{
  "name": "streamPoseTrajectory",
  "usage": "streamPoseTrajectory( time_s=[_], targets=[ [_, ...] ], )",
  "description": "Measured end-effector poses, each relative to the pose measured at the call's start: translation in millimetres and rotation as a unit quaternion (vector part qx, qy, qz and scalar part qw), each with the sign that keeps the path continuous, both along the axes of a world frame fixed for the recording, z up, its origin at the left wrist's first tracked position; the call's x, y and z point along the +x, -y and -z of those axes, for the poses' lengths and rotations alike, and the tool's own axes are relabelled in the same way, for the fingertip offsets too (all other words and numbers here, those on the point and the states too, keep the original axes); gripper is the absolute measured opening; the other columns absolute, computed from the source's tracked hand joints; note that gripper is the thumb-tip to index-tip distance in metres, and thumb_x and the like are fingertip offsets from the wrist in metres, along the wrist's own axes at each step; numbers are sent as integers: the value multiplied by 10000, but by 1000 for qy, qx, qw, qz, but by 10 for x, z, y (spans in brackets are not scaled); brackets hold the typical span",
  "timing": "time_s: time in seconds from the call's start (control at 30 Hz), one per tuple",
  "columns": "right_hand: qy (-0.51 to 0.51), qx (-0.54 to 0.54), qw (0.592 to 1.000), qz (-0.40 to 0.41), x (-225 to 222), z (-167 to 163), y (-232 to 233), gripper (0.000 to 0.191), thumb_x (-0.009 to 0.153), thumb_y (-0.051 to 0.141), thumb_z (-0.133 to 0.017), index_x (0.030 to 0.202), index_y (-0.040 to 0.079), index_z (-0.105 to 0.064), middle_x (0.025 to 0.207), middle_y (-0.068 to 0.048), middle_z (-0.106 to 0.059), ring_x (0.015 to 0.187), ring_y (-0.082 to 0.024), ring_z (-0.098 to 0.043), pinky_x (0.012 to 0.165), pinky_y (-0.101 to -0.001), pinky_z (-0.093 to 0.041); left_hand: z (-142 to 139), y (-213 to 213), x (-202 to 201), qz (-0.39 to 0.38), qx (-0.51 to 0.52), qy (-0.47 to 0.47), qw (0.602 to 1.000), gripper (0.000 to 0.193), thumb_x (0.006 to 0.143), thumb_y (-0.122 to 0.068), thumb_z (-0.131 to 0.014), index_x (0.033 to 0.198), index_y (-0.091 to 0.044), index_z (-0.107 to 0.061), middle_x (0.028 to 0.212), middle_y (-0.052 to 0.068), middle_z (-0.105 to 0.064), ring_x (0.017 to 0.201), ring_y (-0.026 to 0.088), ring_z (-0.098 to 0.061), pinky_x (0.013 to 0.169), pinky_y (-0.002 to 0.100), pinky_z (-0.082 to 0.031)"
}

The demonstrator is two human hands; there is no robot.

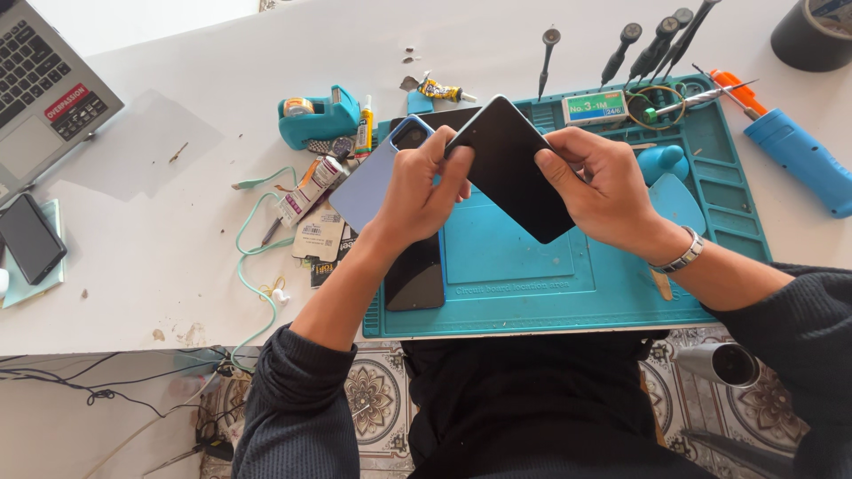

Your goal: The person uses a screwdriver to unscrew components from an opened smartphone lying on a repair mat, then removes the battery and internal parts from the phone body. They pick up a blue back cover, align it with the phone, and press along its edges to attach it.

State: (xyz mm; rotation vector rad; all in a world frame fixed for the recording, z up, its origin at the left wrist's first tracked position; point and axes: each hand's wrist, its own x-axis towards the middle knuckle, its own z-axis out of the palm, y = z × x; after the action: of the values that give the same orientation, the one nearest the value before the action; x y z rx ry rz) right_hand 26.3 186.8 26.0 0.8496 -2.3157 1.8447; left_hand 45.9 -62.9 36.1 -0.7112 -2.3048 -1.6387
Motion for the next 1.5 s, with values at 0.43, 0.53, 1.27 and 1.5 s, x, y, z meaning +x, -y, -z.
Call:
streamPoseTrajectory(
  time_s=[0.43, 0.53, 1.27, 1.5],
  targets=[
    [42, -34, 996, 64, -55, 12, -12, 186, 1091, 165, -624, 1100, -10, -688, 758, 88, -536, 661, 32, -431, 538, -177, -321, 58, 391, -245, -259, -528, 31, 808, 1026, 758, -664, -779, 1450, -17, -383, 1261, 196, -556, 1192, 407, -547, 885, 529, -494],
    [45, -37, 997, 58, -59, 21, -14, 186, 1090, 163, -621, 1093, -11, -687, 756, 93, -532, 659, 33, -422, 535, -178, -312, 6, 399, -230, -288, -461, 25, 839, 907, 854, -587, -736, 1502, -54, -389, 1261, 185, -593, 1149, 376, -586, 911, 502, -519],
    [101, -64, 993, -3, -68, 60, 5, 205, 1099, 156, -587, 1119, -25, -681, 858, 40, -657, 756, 19, -549, 618, -161, -448, 78, -149, 73, 237, 325, 216, 890, 943, 1067, -155, -660, 1668, -333, 44, 1671, 131, -298, 1421, 257, -520, 1136, 539, -553],
    [30, 29, 998, 36, 43, 93, 85, 185, 1072, 145, -622, 1136, -18, -684, 815, 12, -668, 696, -7, -522, 592, -199, -440, 202, -253, 92, 244, 390, 241, 855, 906, 1081, 21, -635, 1716, -325, -90, 1520, 62, -458, 1416, 167, -473, 1226, 433, -473]
  ],
)
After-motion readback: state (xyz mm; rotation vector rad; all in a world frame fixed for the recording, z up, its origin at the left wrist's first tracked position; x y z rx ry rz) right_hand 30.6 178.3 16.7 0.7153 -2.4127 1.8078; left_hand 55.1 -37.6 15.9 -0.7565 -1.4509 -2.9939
